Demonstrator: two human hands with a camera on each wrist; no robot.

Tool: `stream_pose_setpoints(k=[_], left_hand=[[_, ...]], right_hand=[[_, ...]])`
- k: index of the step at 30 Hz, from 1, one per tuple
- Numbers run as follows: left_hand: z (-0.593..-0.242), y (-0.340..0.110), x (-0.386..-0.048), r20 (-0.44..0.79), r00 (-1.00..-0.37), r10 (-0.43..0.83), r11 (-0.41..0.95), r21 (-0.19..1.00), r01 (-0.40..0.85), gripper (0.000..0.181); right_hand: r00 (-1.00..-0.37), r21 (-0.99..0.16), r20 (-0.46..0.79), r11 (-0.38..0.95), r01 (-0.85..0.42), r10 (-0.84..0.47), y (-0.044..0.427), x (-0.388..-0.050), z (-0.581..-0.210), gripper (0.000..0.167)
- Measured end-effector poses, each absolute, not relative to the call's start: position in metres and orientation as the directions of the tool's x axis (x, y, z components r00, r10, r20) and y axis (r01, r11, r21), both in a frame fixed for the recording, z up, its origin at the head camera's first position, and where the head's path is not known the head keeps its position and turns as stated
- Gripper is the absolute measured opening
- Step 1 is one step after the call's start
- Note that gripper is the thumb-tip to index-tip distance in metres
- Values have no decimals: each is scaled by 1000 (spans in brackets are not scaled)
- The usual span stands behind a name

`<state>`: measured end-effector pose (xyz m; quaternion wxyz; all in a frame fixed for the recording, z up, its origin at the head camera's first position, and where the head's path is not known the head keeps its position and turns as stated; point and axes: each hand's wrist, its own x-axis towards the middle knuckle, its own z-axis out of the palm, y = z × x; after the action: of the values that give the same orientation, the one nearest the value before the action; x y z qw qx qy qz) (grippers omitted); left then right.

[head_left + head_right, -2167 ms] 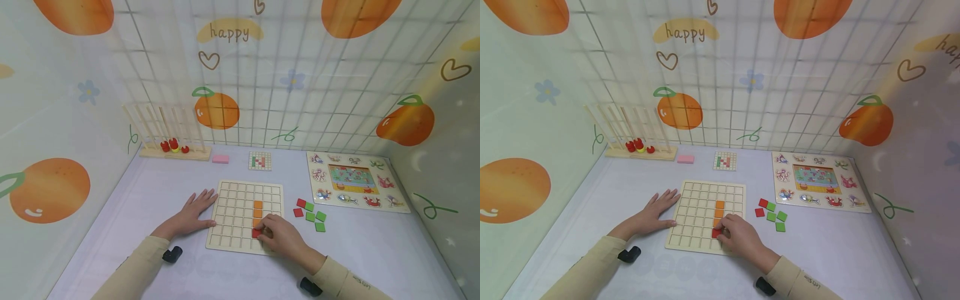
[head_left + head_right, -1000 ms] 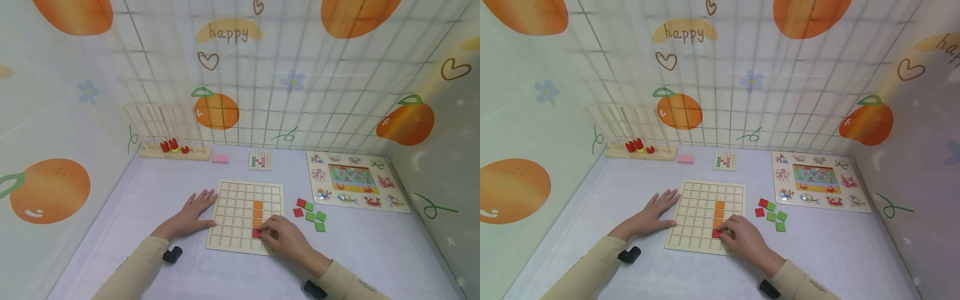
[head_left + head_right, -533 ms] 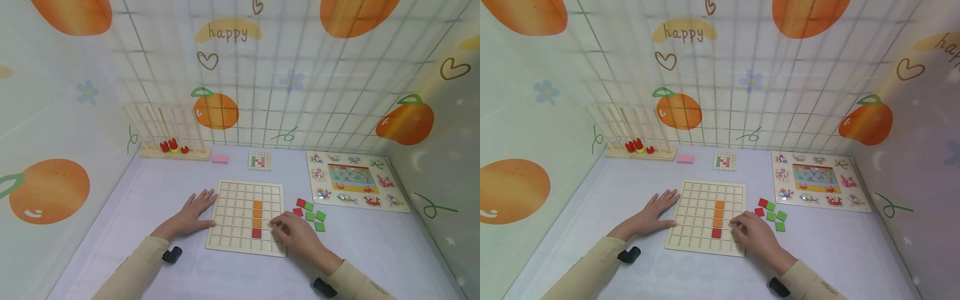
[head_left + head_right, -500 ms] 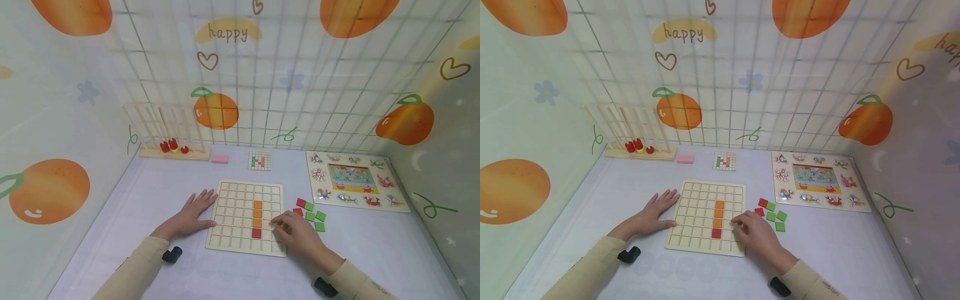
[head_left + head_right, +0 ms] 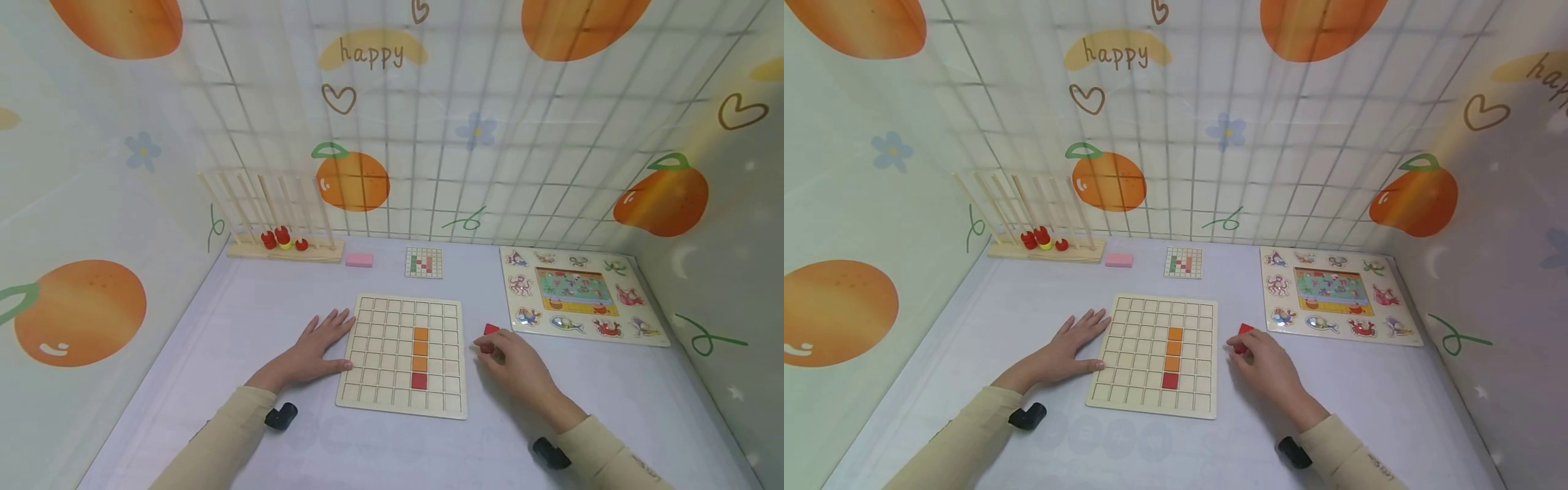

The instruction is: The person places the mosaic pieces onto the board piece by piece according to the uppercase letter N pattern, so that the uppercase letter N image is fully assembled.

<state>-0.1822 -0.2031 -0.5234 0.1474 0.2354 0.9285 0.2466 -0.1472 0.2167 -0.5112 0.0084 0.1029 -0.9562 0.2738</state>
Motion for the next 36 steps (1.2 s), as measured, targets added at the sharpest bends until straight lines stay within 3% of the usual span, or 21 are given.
stream_pose_setpoints(k=[16, 36], left_hand=[[-522, -201, -181, -168, -845, 507, 775, 519, 361, 94], [-523, -204, -183, -166, -843, 512, 773, 517, 368, 95]], right_hand=[[-979, -479, 58, 855, -201, -197, 228, -158, -514, 30], [-970, -504, 43, 833, -228, -240, 216, -151, -514, 30]])
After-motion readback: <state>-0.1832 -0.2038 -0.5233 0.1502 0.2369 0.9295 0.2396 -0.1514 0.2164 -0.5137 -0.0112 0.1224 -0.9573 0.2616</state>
